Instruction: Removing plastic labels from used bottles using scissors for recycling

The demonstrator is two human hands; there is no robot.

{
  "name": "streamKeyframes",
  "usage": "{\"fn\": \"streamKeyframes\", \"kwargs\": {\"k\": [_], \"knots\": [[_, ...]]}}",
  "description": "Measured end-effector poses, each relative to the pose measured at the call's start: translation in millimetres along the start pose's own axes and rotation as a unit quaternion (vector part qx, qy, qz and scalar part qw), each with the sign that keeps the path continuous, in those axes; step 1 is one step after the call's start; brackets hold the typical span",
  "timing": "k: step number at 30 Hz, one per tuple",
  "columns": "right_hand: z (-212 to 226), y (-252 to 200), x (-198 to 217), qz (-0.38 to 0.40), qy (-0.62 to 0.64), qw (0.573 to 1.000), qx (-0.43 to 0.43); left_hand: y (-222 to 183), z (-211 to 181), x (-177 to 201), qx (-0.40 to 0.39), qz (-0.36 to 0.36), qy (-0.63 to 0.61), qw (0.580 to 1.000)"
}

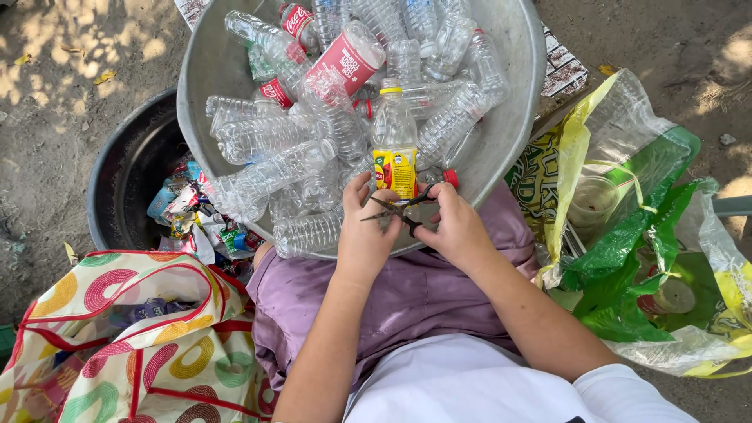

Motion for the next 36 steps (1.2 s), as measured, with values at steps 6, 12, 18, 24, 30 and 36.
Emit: {"fn": "streamKeyframes", "kwargs": {"k": [6,12,18,24,30,36], "knots": [[-3.1,3.2,-2.1,-0.010,-0.009,1.000,-0.020,-5.8,-20.9,6.8,-0.183,-0.082,0.105,0.974],[13.0,7.7,5.6,0.007,0.038,0.998,-0.039,-11.2,-19.1,0.0,-0.235,-0.137,0.191,0.943],[13.2,7.9,5.9,0.024,0.069,0.997,-0.038,-13.1,-22.6,1.5,-0.249,-0.197,0.249,0.915],[21.3,7.1,8.7,0.021,0.078,0.996,-0.030,-5.4,-5.3,2.7,-0.217,-0.228,0.278,0.908],[5.7,10.3,4.7,0.022,0.114,0.991,-0.067,0.1,-0.5,21.1,-0.151,-0.135,0.010,0.979],[10.9,15.3,7.8,0.017,0.208,0.977,-0.042,-1.5,5.9,13.9,-0.152,-0.099,0.000,0.983]]}}
Point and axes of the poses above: each hand's wrist, its own y-axis towards the middle knuckle, its own x-axis out of the back of the hand, z = x × y, the point moved 10 cm from there along y, towards the middle knuckle, and after that the axes turned 2 degrees about -x, right-handed, at the moved point
